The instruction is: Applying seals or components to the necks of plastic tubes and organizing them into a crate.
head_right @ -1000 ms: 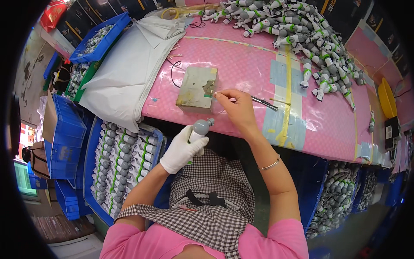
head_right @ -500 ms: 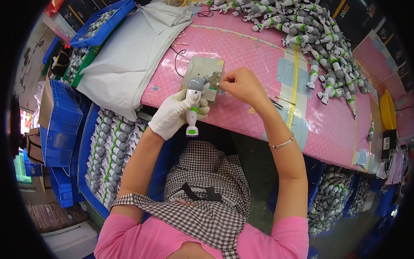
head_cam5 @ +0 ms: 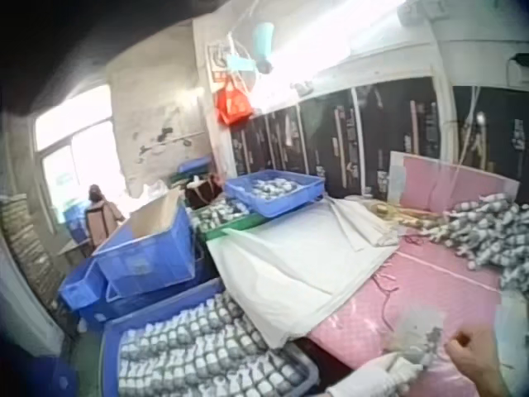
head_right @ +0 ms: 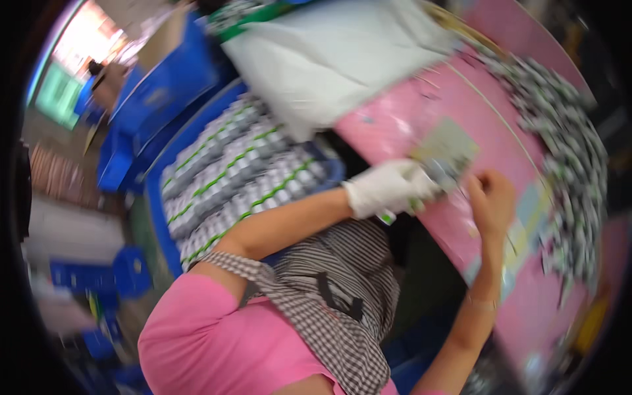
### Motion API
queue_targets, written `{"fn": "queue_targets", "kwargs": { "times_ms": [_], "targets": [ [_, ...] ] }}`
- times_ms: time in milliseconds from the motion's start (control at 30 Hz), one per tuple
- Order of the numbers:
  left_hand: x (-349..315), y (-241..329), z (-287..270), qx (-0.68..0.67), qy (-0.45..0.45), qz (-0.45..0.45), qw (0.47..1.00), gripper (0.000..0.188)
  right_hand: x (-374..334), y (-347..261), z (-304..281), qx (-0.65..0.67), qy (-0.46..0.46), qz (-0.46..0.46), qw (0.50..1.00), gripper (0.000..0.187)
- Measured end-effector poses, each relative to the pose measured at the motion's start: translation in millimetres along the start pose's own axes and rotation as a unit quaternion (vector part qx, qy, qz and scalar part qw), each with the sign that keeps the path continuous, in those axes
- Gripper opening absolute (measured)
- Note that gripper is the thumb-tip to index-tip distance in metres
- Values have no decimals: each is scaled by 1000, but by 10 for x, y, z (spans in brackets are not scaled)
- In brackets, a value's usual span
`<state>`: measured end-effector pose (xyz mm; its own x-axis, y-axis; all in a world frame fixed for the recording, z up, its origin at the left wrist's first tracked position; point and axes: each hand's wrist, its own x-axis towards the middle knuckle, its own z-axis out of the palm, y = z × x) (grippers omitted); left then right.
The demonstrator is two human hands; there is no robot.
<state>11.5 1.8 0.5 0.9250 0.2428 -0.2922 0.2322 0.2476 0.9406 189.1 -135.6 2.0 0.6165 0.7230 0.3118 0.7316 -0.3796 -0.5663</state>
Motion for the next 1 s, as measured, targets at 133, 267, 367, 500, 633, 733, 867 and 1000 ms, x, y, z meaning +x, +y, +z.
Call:
{"fn": "queue_targets", "kwargs": {
  "times_ms": [133,267,367,500,633,733,867,1000],
  "targets": [
    [-660,-11,-389,50,-2,68,996,42,-189,-35,-264,191,-135,86,968,31],
    [-1735,-152,-1324,336,320,39,885,54,-118,286,-162,270,-80,43,959,39],
    [-2590,-372,-2122,556,455,-166,676,43,-43,473,-192,297,-38,90,950,38],
    [-3637,-892,-3157,653,442,-428,443,17,62,693,-250,300,-10,109,948,36],
    [-4051,-1198,-3589,779,318,-388,377,15,97,847,-167,298,-2,111,948,36],
    [-4079,-1327,-3792,849,213,-279,394,15,27,910,-196,282,4,113,953,36],
    [-4140,-1356,-3870,869,213,-119,430,15,-113,1087,-257,241,13,118,963,35],
    [-4145,-1468,-3887,795,257,-186,518,14,-211,1158,-213,232,31,150,961,34]
  ]
}}
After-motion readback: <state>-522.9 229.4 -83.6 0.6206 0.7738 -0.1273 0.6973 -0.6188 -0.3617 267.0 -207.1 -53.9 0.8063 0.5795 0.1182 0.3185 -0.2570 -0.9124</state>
